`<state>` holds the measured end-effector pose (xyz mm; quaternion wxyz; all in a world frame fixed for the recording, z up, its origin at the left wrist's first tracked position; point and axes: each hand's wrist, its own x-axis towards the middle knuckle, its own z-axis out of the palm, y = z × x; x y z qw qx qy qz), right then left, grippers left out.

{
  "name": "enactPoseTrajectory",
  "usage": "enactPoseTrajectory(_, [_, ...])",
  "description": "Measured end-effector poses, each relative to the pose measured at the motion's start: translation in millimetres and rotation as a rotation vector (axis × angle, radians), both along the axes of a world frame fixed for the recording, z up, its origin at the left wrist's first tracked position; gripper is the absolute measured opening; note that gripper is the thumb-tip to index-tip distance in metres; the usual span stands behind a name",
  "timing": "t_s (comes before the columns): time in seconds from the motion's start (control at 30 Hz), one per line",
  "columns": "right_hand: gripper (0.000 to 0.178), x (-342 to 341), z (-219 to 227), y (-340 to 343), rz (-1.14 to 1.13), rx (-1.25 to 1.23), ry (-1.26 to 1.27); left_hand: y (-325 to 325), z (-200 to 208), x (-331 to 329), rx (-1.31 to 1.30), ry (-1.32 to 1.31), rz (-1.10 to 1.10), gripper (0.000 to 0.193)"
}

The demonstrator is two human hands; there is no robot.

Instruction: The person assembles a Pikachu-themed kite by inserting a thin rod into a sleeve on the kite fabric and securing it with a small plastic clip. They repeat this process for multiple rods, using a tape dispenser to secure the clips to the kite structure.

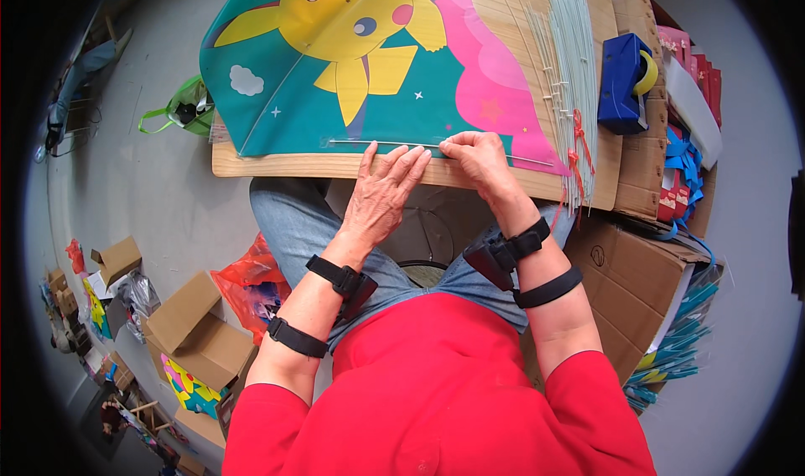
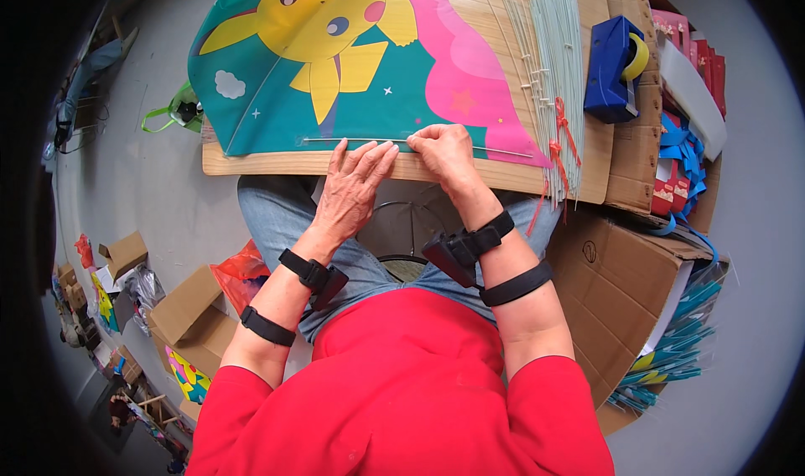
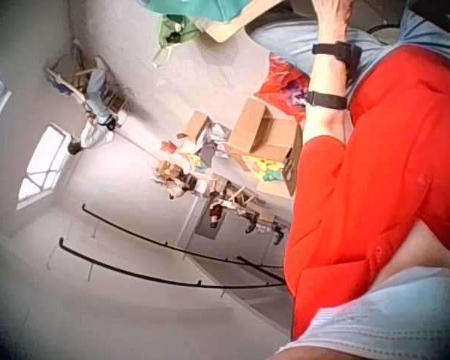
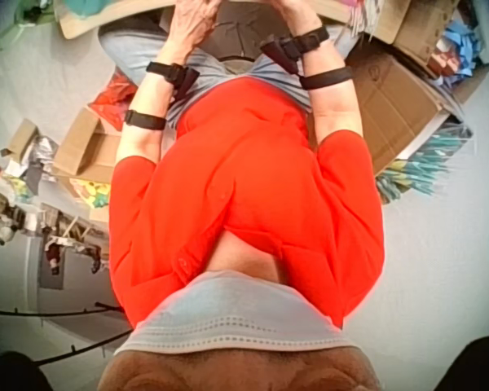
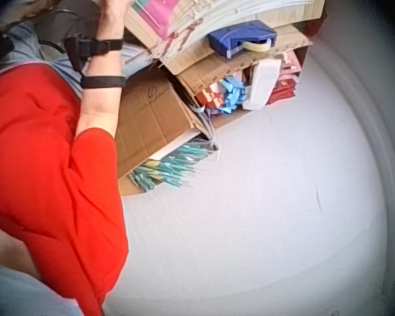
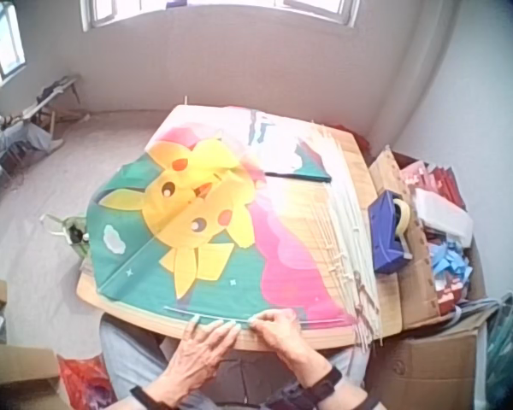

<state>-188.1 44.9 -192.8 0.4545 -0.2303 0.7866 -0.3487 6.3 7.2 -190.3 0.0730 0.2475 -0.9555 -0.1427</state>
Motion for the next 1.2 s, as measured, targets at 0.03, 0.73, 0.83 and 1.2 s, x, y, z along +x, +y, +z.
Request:
enactPoseTrajectory(0.03, [0.017, 1, -1, 0, 0.0, -0.004, 0.027, 0, 0, 0, 0.0, 0.001, 0.001, 0.078])
enactPoseTrajectory(0.73, [0.02, 11, 9, -3, 0.074, 0.083, 0.312, 8, -9, -8, -0.115, -0.066, 0.064, 0.071])
enactPoseTrajectory(0.83, [0.018, 13, 13, -4, 0.088, 0.087, 0.358, 10, -7, -10, -0.12, -0.085, 0.074, 0.07])
enactPoseTrajectory(1.2, [0.023, 12, 22, -6, -0.118, -0.012, 0.529, 10, -3, -10, -0.115, -0.118, 0.074, 0.069])
